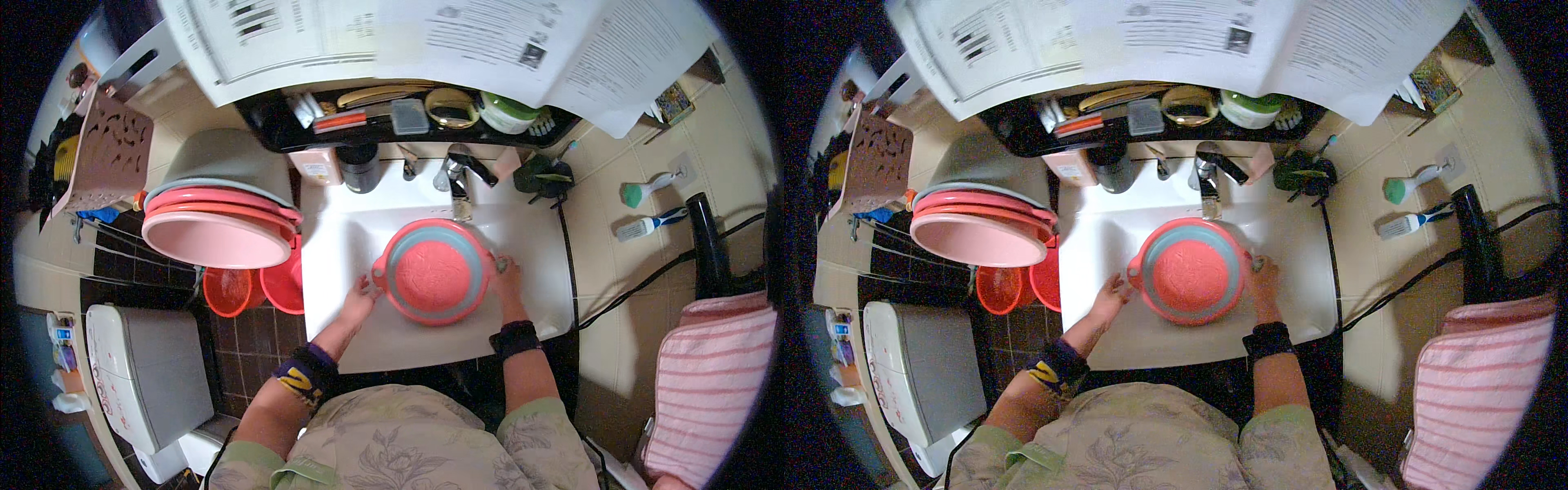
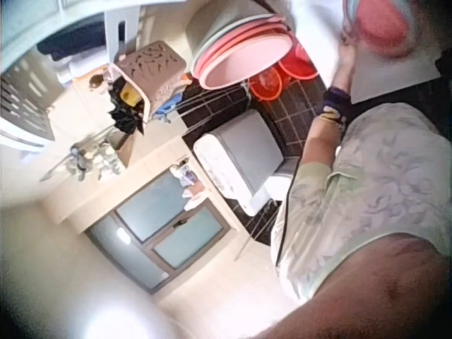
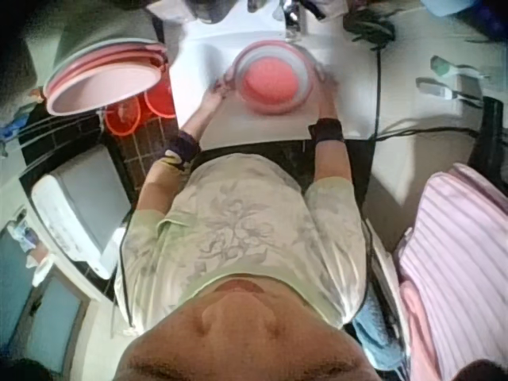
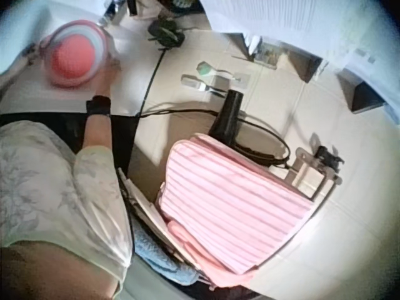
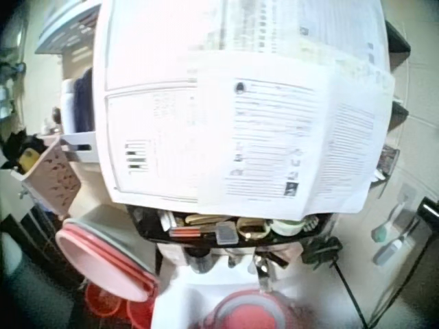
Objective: The person rinses a collapsible basin, then wipes the top of a washing machine, pours water from a red bucket into the machine, refills the bucket, and wipes the washing machine and toilet surfaces with a cloth. The person also rinses the cloth at the sink and continues wiping the toilet seat and lid.
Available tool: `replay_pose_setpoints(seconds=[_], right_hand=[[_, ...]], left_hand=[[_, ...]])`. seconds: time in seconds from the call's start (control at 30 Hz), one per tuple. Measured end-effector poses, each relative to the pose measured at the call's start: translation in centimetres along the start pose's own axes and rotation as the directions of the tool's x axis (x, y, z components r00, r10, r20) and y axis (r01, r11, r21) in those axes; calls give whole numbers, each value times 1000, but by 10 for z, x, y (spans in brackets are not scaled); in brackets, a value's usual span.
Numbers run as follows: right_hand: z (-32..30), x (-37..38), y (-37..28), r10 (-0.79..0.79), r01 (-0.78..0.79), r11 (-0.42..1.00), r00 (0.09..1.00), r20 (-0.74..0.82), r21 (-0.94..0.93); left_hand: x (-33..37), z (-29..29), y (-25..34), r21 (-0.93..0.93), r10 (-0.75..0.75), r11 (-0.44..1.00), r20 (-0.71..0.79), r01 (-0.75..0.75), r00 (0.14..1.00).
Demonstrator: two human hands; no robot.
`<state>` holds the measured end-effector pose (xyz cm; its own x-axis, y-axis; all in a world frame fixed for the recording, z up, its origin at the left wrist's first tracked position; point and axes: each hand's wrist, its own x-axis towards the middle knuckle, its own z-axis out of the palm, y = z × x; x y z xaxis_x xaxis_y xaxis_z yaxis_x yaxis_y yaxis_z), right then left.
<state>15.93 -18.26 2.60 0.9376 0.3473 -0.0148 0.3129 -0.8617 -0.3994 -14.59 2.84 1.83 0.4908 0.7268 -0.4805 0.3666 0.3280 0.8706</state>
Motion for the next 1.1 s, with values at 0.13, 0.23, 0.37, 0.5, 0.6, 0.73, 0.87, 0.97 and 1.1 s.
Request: replay_pose_setpoints(seconds=[0.13, 0.23, 0.37, 0.5, 0.6, 0.73, 0.87, 0.97, 1.1], right_hand=[[6, 8, 9, -56, 8, 970, 979, 194, 245], [6, 10, 15, -54, -55, 914, 965, 255, 401], [-31, 9, 22, -20, -214, 797, 925, 380, 564], [-90, 12, 21, -25, -370, 648, 863, 505, 666], [-123, 29, 13, 91, -525, 463, 829, 551, 714], [-142, 74, -4, -49, -613, 131, 781, 623, 779], [-155, 105, -11, -45, -603, 122, 790, 611, 789], [-159, 110, -7, -34, -584, 113, 807, 590, 804], [-150, 93, 14, 40, -611, 136, 790, 612, 780]], left_hand=[[35, 22, -26, 149, -140, 981, 95, 125, 986], [45, 28, -28, 19, -108, 994, -53, 109, 993], [19, 32, 8, -28, -39, 999, -93, 37, 995], [-19, 38, 74, -122, -109, 987, -7, 107, 994], [-27, 47, 120, -266, -136, 951, 93, 156, 986], [-11, 54, 160, -430, -86, 884, 235, 183, 968], [7, 62, 180, -493, -112, 838, 268, 236, 957], [4, 71, 185, -492, -144, 828, 277, 269, 950], [-16, 85, 181, -427, -82, 889, 203, 164, 976]])
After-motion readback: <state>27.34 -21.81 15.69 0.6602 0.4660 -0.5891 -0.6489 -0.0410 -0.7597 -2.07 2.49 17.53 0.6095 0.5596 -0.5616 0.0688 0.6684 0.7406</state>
